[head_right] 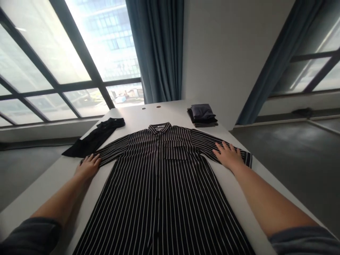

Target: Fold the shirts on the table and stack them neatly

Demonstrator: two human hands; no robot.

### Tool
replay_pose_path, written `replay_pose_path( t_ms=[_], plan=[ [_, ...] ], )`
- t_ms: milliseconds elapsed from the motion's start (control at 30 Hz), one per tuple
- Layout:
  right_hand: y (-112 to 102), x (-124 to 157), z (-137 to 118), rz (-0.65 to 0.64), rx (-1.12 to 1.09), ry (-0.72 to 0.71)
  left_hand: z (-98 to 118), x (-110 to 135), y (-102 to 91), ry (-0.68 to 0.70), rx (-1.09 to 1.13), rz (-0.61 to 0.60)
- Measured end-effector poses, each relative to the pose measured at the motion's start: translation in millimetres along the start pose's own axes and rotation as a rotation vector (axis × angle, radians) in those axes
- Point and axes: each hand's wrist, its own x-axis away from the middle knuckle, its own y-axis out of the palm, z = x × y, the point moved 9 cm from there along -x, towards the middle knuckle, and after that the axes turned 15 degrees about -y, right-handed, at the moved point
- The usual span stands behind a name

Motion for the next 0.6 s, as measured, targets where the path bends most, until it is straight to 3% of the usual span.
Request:
replay_pose_path(
  t_ms=[67,133,233,300,433,500,600],
  plan=[
    [-1,-1,-2,0.007,0.006,-0.002,-31,1,3.9,-0.040,0.049,0.013],
    [-2,-2,-5,0.016,0.014,-0.004,-47,5,6.1,-0.087,0.097,0.014],
    [-10,1,-11,0.049,0.019,-0.029,-57,10,3.1,-0.179,0.153,0.035],
    [-25,7,-11,0.138,0.037,-0.057,-60,11,-0.9,-0.222,0.184,0.055],
    [-53,32,24,0.326,0.052,0.099,-66,10,-4.3,-0.259,0.242,0.052],
    [-43,42,50,0.243,-0.025,0.237,-67,11,-7.1,-0.246,0.277,0.066],
    [-25,50,68,0.118,-0.105,0.324,-71,10,-10.9,-0.248,0.328,0.087]
  ],
)
